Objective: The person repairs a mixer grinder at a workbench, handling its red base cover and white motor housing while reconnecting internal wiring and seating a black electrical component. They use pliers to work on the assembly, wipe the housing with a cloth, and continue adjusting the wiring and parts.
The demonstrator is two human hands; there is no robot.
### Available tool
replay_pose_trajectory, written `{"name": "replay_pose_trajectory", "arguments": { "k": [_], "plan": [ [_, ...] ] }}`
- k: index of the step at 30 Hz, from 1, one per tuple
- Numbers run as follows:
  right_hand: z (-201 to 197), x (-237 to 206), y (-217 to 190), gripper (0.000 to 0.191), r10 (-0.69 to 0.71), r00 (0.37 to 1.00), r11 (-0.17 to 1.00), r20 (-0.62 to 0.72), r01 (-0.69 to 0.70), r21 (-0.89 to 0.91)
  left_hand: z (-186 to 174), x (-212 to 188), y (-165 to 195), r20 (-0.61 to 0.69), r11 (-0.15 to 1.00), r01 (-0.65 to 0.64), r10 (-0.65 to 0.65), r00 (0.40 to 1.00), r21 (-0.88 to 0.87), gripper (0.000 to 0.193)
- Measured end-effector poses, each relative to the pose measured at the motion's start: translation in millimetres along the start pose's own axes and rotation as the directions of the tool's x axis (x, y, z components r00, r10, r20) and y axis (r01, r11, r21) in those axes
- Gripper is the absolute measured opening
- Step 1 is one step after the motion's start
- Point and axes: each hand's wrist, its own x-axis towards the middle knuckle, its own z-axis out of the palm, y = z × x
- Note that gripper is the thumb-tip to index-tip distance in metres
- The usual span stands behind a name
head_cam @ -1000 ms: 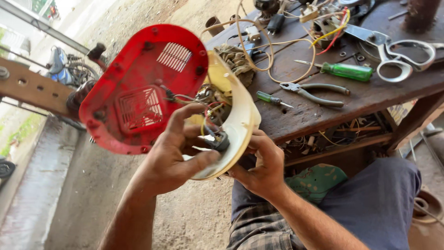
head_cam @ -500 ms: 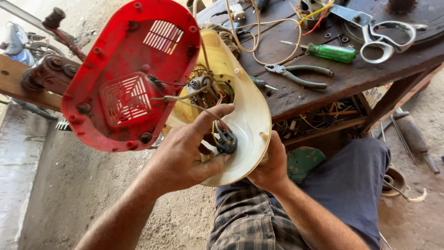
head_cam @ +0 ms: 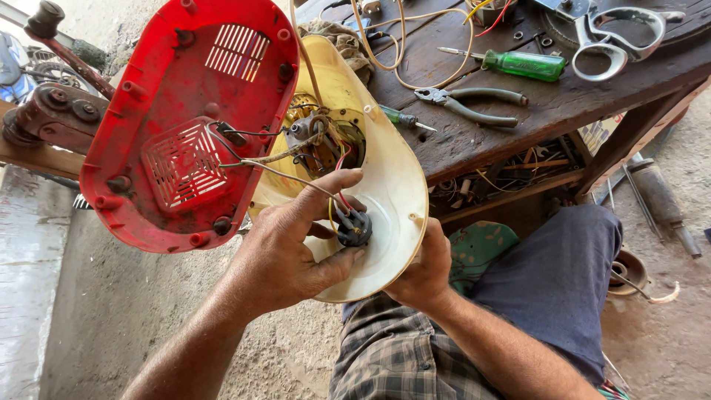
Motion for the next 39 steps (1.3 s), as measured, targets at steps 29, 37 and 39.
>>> {"name": "replay_pose_trajectory", "arguments": {
  "k": [29, 37, 39],
  "plan": [
    [-5, 24, -19, 0.038, -0.129, 0.991, 0.981, 0.015, 0.13, -0.142, 7, -2, -9, -0.051, 0.997, -0.077, 0.075, 0.996, -0.03, 0.058],
    [-7, 24, -19, 0.038, -0.125, 0.992, 0.981, 0.03, 0.128, -0.148, 2, 1, -11, 0.027, 1.0, 0.01, -0.01, 1.0, -0.012, 0.051],
    [-7, 24, -19, 0.038, -0.126, 0.991, 0.979, 0.035, 0.13, -0.154, 1, 2, -10, 0.068, 0.995, -0.068, 0.073, 0.995, -0.074, 0.044]
  ]
}}
